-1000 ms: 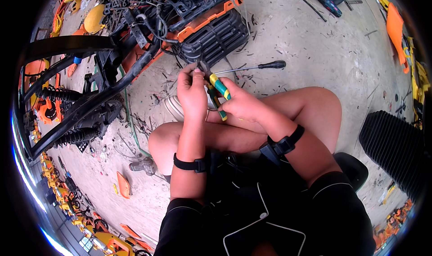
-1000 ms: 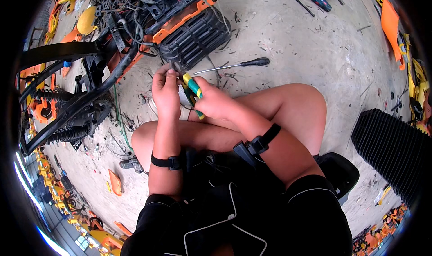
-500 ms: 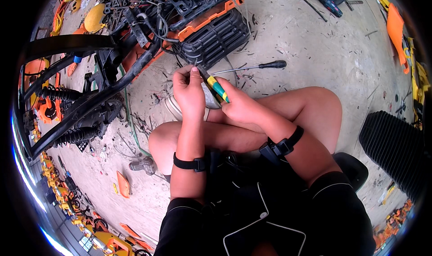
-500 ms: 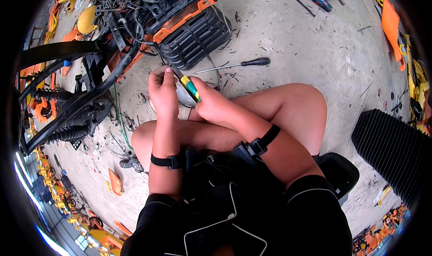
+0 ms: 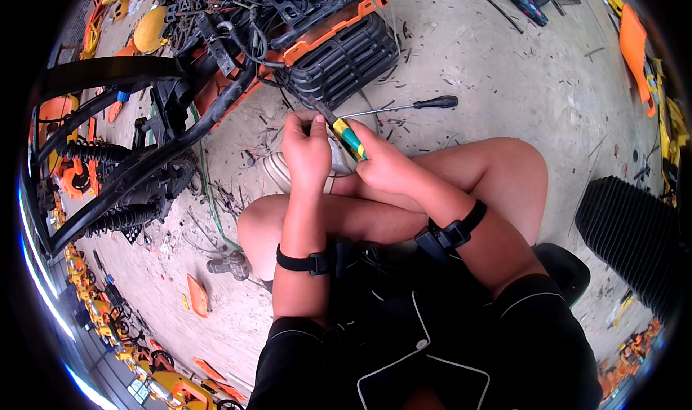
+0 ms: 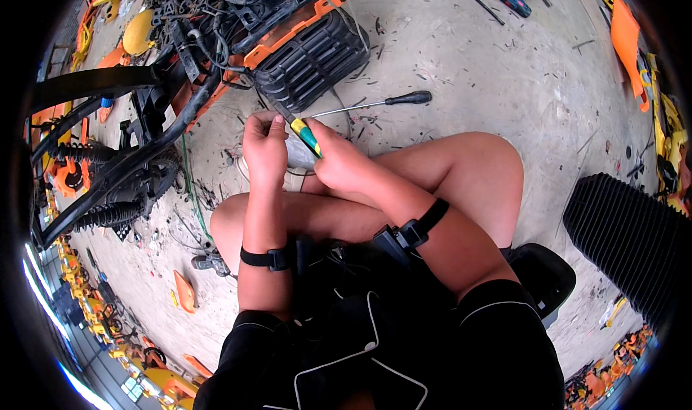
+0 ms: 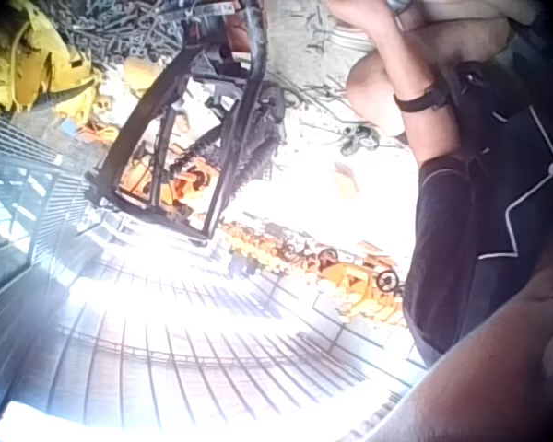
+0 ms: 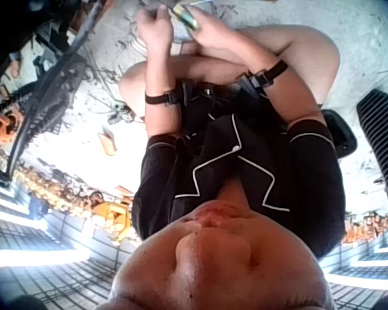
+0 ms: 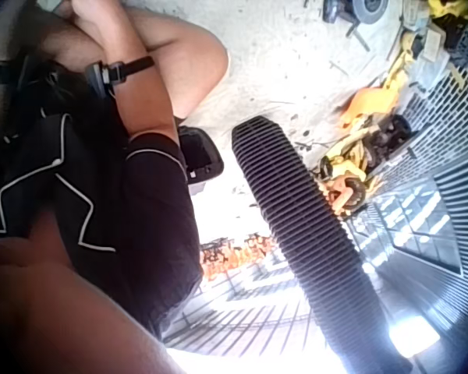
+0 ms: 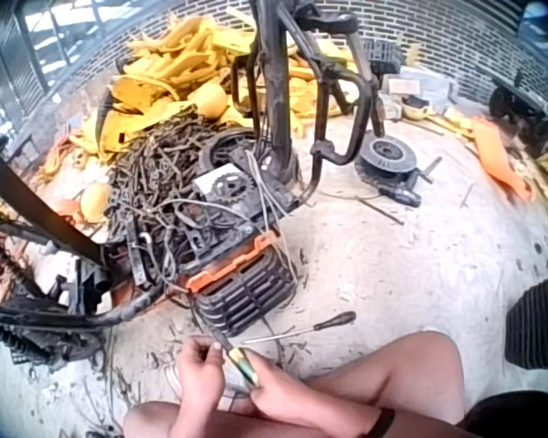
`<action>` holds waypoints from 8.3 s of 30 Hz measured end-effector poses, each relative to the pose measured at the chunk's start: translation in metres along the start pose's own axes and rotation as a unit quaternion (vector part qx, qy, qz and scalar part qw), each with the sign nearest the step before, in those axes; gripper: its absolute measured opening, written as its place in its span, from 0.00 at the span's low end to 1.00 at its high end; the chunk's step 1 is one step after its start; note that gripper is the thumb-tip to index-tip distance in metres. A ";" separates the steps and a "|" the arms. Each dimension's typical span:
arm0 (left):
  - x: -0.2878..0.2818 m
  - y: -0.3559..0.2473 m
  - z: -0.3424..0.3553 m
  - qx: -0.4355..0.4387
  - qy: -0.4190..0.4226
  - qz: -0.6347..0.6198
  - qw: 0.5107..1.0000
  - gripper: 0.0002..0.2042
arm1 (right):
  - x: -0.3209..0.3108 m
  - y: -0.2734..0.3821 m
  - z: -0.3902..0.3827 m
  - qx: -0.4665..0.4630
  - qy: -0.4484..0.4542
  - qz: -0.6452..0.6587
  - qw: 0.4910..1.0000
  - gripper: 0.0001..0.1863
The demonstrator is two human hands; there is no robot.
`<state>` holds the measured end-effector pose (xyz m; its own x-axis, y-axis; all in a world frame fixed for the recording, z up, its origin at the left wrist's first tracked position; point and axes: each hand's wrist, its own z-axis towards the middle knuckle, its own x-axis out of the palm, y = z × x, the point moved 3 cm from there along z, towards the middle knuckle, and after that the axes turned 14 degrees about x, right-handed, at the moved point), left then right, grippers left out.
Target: The person works on the wiring and electrical components of a motorcycle frame, using a screwdriver and pliers to strip, cut, and connect wires.
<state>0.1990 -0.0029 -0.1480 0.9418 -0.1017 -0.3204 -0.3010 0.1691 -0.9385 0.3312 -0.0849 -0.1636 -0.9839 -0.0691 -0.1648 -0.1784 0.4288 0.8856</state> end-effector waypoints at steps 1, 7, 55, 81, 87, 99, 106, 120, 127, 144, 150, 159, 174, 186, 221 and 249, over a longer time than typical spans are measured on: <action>0.000 -0.001 0.000 0.001 -0.001 -0.004 1.000 0.02 | 0.000 0.000 0.000 -0.007 -0.007 -0.008 1.000 0.39; 0.006 -0.009 -0.001 -0.055 -0.049 -0.062 0.995 0.10 | -0.001 0.001 -0.001 -0.018 -0.038 -0.030 0.999 0.38; 0.007 -0.029 -0.003 -0.033 0.001 -0.021 0.999 0.15 | -0.008 0.021 -0.009 0.053 -0.038 -0.073 0.995 0.28; 0.001 -0.044 -0.017 0.091 -0.059 -0.127 0.986 0.09 | -0.010 0.038 -0.020 -0.054 -0.009 -0.020 0.998 0.20; 0.002 -0.047 -0.016 0.116 -0.056 -0.113 0.985 0.12 | -0.010 0.037 -0.020 -0.063 -0.013 -0.019 0.998 0.20; 0.002 -0.049 -0.016 0.112 -0.053 -0.110 0.986 0.13 | -0.010 0.036 -0.019 -0.069 -0.019 -0.021 0.997 0.18; 0.001 -0.048 -0.016 0.102 -0.043 -0.120 0.987 0.10 | -0.010 0.038 -0.020 -0.056 -0.017 -0.022 0.998 0.19; 0.010 -0.035 -0.006 -0.011 0.039 -0.034 0.999 0.14 | -0.014 0.022 -0.005 -0.022 -0.159 -0.052 0.986 0.25; 0.018 -0.030 -0.009 0.037 0.085 0.048 0.995 0.15 | -0.014 0.006 0.005 0.121 -0.128 -0.026 0.984 0.23; 0.023 -0.036 -0.011 -0.011 0.146 0.092 0.985 0.15 | -0.007 -0.018 0.014 0.236 -0.014 0.221 0.946 0.15; 0.029 -0.039 -0.014 -0.006 0.183 0.104 0.978 0.14 | -0.011 -0.015 0.011 0.292 -0.013 0.327 0.899 0.11; 0.032 -0.038 -0.020 0.039 0.132 0.085 0.987 0.12 | -0.036 -0.018 0.014 0.263 -0.089 0.378 0.883 0.12; 0.018 -0.016 -0.004 0.036 0.034 0.108 0.993 0.17 | -0.004 -0.006 0.009 0.213 0.027 0.161 0.963 0.20; 0.020 -0.022 -0.009 -0.003 0.115 0.166 0.979 0.19 | -0.005 -0.012 0.011 0.190 0.009 0.081 0.978 0.21; 0.018 -0.026 -0.006 -0.023 0.021 0.067 0.997 0.19 | -0.006 0.005 0.006 0.071 -0.031 0.047 0.996 0.29; 0.017 -0.039 -0.008 -0.082 0.152 -0.280 0.944 0.15 | -0.003 0.016 -0.005 0.045 0.136 0.251 0.957 0.19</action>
<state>0.2255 -0.0192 -0.1183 0.8812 -0.4109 0.2338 0.1894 -0.1463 -0.9709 0.3312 -0.0826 -0.1471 -0.9139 -0.0616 0.4013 0.3063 0.5444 0.7809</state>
